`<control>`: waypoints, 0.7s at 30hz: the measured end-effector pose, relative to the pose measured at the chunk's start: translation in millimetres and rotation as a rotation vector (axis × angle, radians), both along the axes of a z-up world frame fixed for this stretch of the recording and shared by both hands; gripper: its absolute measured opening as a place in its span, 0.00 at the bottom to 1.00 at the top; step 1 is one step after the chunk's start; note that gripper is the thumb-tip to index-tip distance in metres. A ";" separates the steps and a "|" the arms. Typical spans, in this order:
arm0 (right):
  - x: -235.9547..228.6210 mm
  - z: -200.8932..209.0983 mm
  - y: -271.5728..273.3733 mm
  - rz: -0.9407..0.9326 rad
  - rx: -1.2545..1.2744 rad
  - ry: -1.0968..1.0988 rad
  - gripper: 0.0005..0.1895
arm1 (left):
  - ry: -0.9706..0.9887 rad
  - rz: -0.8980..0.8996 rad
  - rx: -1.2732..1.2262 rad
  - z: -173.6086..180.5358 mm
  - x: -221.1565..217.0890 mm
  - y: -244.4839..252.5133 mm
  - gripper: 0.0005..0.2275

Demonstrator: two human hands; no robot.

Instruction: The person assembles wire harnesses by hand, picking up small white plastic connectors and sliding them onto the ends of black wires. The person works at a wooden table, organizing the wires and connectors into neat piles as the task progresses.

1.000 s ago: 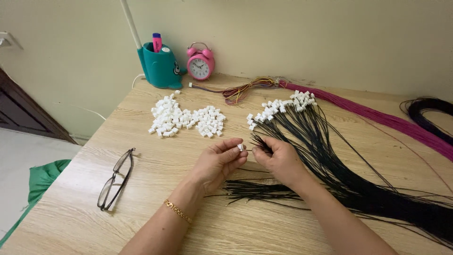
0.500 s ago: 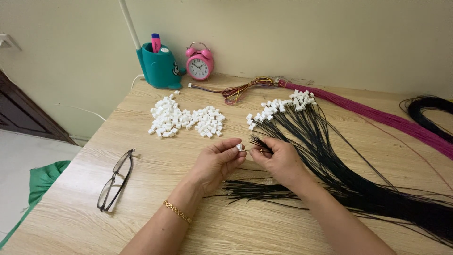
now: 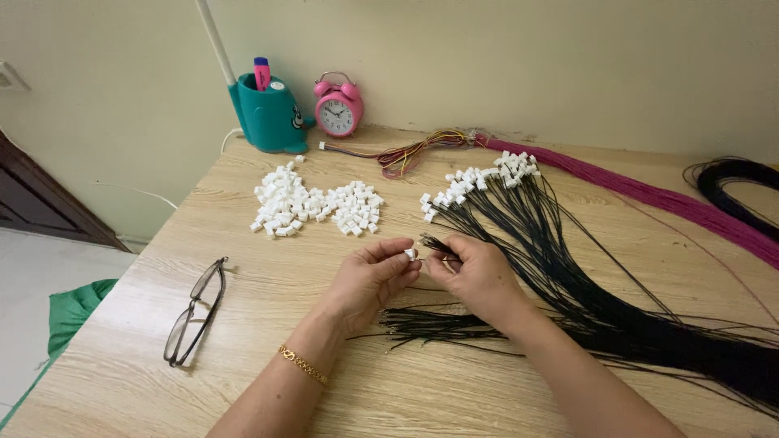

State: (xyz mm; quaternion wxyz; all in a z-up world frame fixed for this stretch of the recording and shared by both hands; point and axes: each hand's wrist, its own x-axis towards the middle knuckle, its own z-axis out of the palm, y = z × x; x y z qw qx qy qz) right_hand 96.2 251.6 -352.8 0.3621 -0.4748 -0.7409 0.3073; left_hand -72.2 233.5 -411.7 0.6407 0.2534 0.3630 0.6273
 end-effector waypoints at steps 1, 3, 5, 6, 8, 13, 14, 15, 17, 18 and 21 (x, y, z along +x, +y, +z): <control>-0.9 -0.3 -0.8 0.004 0.013 -0.021 0.05 | 0.006 0.005 0.005 -1.3 0.4 0.7 0.11; 1.1 -4.0 2.2 0.013 0.021 -0.037 0.05 | 0.026 0.001 0.012 -5.8 0.7 3.1 0.11; 2.3 -8.8 6.2 0.022 0.029 -0.054 0.06 | 0.046 -0.002 0.019 -10.2 1.0 5.5 0.11; 2.6 -11.9 8.7 0.033 0.050 -0.058 0.06 | 0.046 0.001 0.018 -12.5 1.3 6.8 0.11; 2.5 -11.0 7.9 0.043 0.071 -0.062 0.06 | 0.047 0.005 0.017 -10.5 3.1 6.3 0.11; -0.1 -10.2 4.6 0.039 0.045 -0.066 0.07 | 0.002 0.039 -0.009 -1.3 9.3 3.6 0.09; 1.0 -10.2 4.8 0.041 0.047 -0.066 0.07 | 0.002 0.040 -0.007 -3.9 9.3 5.7 0.09; 2.1 -10.0 4.9 0.050 0.031 -0.074 0.09 | -0.005 0.039 -0.005 -6.2 9.4 7.7 0.10; 4.3 -8.2 10.0 0.060 0.022 -0.081 0.10 | -0.011 0.039 0.005 -7.4 7.6 12.4 0.11; 5.8 -6.0 15.4 0.080 -0.028 -0.033 0.11 | 0.056 0.046 0.004 -6.1 6.4 15.6 0.11; 11.3 -1.0 21.0 0.067 -0.043 -0.016 0.15 | 0.226 0.062 0.010 -2.2 1.3 27.7 0.11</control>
